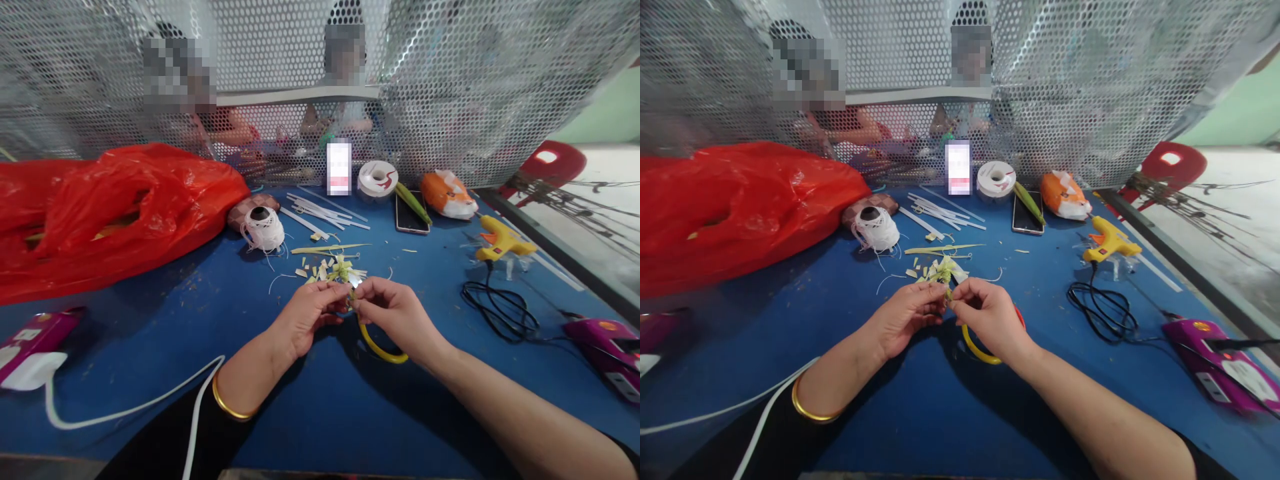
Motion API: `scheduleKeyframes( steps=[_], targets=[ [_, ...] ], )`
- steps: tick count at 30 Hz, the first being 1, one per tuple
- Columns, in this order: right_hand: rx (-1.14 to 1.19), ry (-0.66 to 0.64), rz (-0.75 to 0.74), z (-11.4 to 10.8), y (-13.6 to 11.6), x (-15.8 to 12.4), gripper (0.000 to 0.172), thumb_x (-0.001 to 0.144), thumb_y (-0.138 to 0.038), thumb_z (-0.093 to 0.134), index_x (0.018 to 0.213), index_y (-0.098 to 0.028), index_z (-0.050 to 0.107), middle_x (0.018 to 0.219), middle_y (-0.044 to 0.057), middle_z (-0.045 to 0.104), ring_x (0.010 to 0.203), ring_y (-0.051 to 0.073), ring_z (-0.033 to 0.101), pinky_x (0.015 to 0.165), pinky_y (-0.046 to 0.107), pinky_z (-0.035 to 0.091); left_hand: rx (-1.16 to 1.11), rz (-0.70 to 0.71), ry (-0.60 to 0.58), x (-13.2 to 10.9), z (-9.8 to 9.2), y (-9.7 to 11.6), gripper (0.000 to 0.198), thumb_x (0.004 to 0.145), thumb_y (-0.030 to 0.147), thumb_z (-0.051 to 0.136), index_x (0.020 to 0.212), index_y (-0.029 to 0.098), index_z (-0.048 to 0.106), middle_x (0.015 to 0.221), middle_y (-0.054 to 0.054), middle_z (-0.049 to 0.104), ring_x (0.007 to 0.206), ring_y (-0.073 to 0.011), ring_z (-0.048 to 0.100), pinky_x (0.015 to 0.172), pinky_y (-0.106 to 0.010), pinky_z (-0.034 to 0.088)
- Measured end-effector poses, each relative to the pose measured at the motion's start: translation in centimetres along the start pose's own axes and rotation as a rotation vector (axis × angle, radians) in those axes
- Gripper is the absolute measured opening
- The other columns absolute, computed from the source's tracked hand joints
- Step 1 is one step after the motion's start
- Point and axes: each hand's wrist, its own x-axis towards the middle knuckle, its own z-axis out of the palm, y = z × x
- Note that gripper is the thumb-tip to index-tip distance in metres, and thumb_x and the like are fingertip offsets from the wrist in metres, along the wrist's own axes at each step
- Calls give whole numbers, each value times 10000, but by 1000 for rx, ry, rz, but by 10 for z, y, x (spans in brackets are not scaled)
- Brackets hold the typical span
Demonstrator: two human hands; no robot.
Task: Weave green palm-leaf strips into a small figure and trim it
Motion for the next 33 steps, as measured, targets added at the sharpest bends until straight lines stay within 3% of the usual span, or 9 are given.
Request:
scheduleKeyframes(
  steps=[6, 10, 14, 23, 33],
  targets=[
    [-6, -57, 16, -1, 1, 0, 175, 699, -319, 713, 776, -191, 623, 637, -37, 601, 557, 100, 548, 559, 245, 474, -59, 75, 98, 1, 2, 0, 265, 573, 280, 851, 702, 139, 666, 611, 27, 601, 570, -79, 542, 578, -215, 411],
    [-175, 35, -131, 1, 7, -2, 130, 701, -239, 700, 789, -199, 614, 672, -24, 609, 611, 121, 565, 591, 255, 461, -77, 100, 149, 2, 2, 0, 275, 566, 288, 855, 708, 141, 670, 616, 31, 602, 566, -80, 543, 592, -227, 404],
    [-231, 55, -183, 3, 10, -5, 69, 775, -258, 636, 751, -203, 602, 650, -20, 598, 596, 127, 561, 586, 261, 448, -21, 108, 147, 2, 1, -1, 263, 607, 313, 837, 713, 140, 670, 623, 14, 616, 590, -99, 560, 608, -246, 411],
    [-47, 26, 18, 0, -1, -3, 161, 760, -323, 621, 681, -184, 629, 596, -24, 597, 538, 113, 572, 569, 250, 475, -27, 112, 107, 0, 3, 1, 195, 629, 232, 807, 725, 138, 665, 661, -18, 680, 635, -138, 643, 651, -265, 444],
    [-262, 47, -156, -1, 1, -6, 147, 792, -256, 562, 682, -180, 626, 567, -15, 600, 549, 120, 543, 556, 244, 428, 33, 168, 64, 2, 2, 2, 220, 590, 166, 815, 751, 133, 669, 684, -1, 669, 641, -109, 614, 628, -242, 442]
  ],
)
